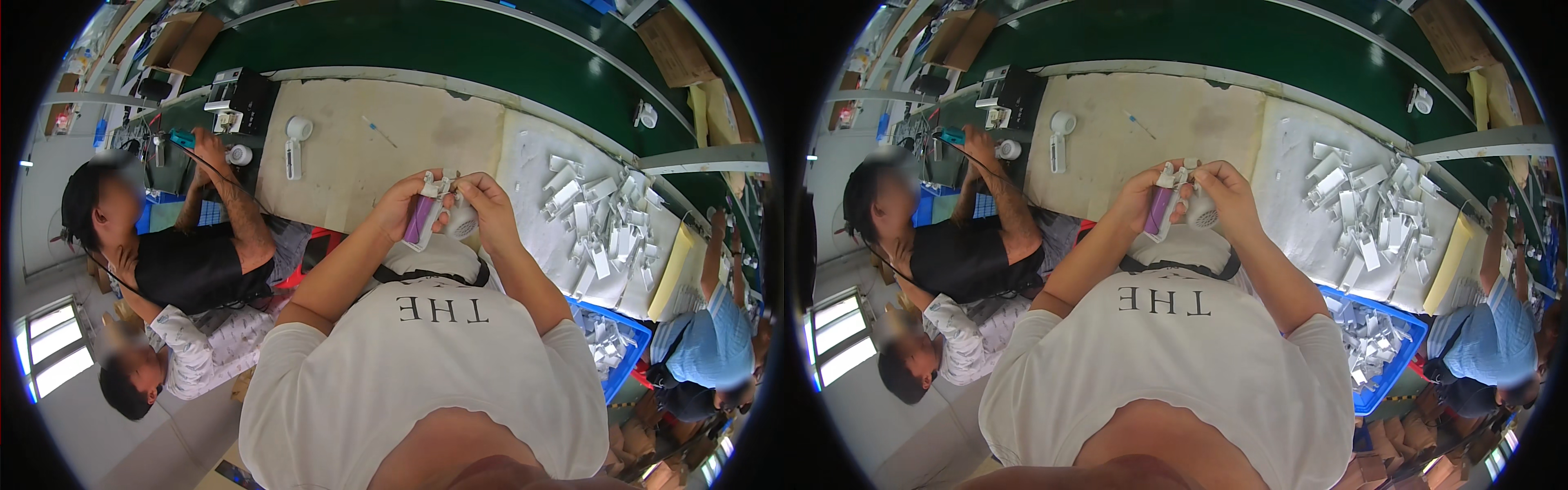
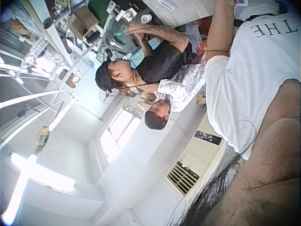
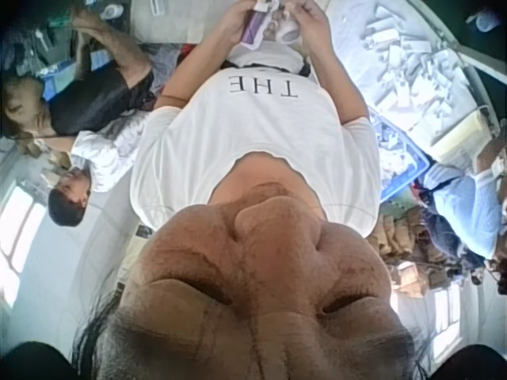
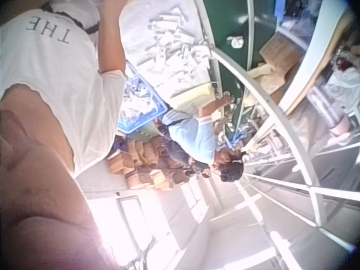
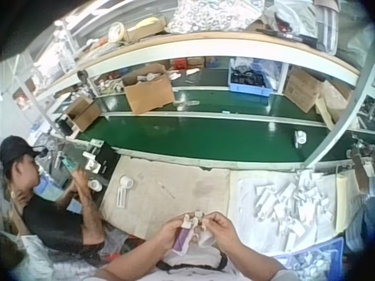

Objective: Manually assembling electronic components and then sorting plastic device housings into a large bin.

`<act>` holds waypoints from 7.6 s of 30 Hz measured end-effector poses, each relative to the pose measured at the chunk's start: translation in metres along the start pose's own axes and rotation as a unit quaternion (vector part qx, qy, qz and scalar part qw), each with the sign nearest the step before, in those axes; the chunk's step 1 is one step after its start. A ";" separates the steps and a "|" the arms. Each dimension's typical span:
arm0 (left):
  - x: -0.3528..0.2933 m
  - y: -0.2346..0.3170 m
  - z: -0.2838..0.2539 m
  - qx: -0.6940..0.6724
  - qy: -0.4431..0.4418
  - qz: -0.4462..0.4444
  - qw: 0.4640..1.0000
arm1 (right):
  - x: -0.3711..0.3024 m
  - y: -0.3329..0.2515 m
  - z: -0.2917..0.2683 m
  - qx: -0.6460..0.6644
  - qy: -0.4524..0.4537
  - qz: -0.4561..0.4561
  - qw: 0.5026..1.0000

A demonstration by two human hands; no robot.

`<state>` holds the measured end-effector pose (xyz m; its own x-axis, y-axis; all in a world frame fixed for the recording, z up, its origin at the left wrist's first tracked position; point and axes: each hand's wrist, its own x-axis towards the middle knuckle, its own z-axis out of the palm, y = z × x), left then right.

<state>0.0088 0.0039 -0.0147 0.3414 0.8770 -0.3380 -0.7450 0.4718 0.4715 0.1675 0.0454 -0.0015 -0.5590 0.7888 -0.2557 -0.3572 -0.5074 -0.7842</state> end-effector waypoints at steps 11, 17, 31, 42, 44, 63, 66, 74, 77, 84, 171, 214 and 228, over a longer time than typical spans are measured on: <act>0.001 -0.002 -0.005 -0.059 0.003 -0.029 0.998 | 0.004 -0.003 -0.008 0.040 0.031 0.005 0.999; 0.000 -0.004 -0.007 -0.096 0.003 -0.041 0.995 | 0.010 -0.011 -0.010 0.024 0.065 -0.066 0.995; -0.003 0.008 -0.002 -0.095 -0.043 -0.028 0.994 | 0.014 0.010 -0.038 -0.162 -0.150 0.007 0.975; -0.004 0.019 0.013 0.147 0.057 0.063 0.986 | 0.022 -0.003 -0.051 -0.529 0.061 -0.463 0.708; -0.003 0.019 0.013 0.151 0.058 0.061 0.985 | 0.023 -0.003 -0.058 -0.534 0.051 -0.506 0.675; -0.006 0.017 0.020 0.162 -0.009 0.086 0.983 | 0.018 0.000 -0.059 -0.516 0.142 -0.489 0.689; -0.005 0.014 0.013 0.199 0.032 0.096 0.975 | 0.015 -0.002 -0.060 -0.512 0.154 -0.495 0.685; -0.008 0.011 0.020 0.157 0.070 0.098 0.980 | 0.011 -0.004 -0.062 -0.511 0.162 -0.495 0.684; -0.007 0.007 0.018 0.173 0.065 0.110 0.977 | 0.011 -0.003 -0.065 -0.508 0.164 -0.499 0.682; -0.009 0.001 0.018 0.176 0.069 0.118 0.975 | 0.014 0.003 -0.074 -0.481 0.163 -0.557 0.658; -0.016 0.007 0.017 0.133 0.074 0.083 0.985 | 0.007 -0.026 -0.051 -0.544 0.089 -0.409 0.728; -0.015 0.014 0.041 0.286 0.057 0.055 0.955 | 0.001 -0.046 -0.060 -0.595 -0.008 -0.567 0.570; -0.014 0.005 0.037 0.379 0.109 0.062 0.917 | -0.003 -0.059 -0.053 -0.653 -0.033 -0.551 0.519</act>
<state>0.0215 -0.0026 0.0230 0.0978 0.9279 -0.3598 -0.1296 0.3703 0.9198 0.2298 0.0910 0.0153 -0.5937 0.3153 0.7403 0.2992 0.9406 -0.1605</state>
